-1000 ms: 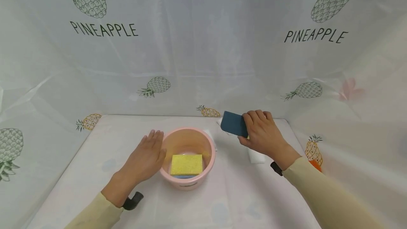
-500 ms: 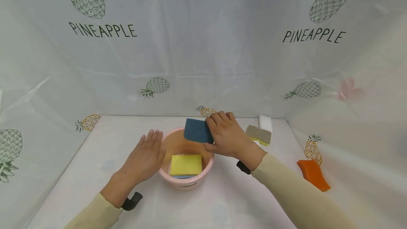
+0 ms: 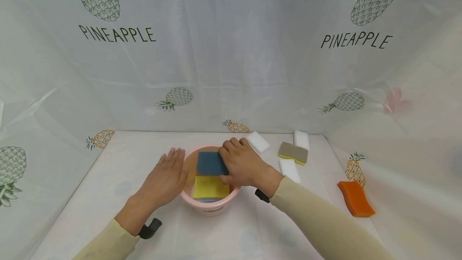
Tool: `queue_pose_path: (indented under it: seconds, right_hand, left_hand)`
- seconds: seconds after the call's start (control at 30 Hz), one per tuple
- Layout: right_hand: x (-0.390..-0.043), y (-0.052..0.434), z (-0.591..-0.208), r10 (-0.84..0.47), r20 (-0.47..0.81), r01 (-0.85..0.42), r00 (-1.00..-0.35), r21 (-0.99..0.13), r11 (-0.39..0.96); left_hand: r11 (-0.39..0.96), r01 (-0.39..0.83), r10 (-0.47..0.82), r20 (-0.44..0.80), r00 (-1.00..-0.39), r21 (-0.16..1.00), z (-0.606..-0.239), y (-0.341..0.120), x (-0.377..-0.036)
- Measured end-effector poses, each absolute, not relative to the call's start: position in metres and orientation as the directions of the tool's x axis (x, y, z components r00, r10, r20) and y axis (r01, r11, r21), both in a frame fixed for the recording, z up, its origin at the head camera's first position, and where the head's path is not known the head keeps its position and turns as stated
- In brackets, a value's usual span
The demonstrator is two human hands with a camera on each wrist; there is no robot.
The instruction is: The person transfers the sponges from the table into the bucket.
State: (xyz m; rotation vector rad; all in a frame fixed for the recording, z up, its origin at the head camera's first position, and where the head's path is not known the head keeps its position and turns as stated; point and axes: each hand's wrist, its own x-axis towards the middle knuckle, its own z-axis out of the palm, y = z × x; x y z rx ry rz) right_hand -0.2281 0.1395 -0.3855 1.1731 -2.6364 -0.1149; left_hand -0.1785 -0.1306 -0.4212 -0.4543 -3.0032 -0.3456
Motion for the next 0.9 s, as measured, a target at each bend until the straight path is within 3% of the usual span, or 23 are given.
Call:
queue_pose_path:
  seconds: [0.23, 0.9]
  right_hand:
    - [-0.229, 0.134, -0.391, -0.731, 0.127, -0.717, -0.67, 0.141, 0.682]
    - [-0.239, 0.119, -0.404, -0.759, 0.064, -0.742, -0.648, 0.172, 0.648]
  left_hand:
    - [0.929, 0.295, 0.274, 0.121, -0.954, 0.224, -0.423, -0.13, -0.178]
    - [0.926, 0.29, 0.271, 0.11, -0.956, 0.241, -0.426, -0.131, -0.179]
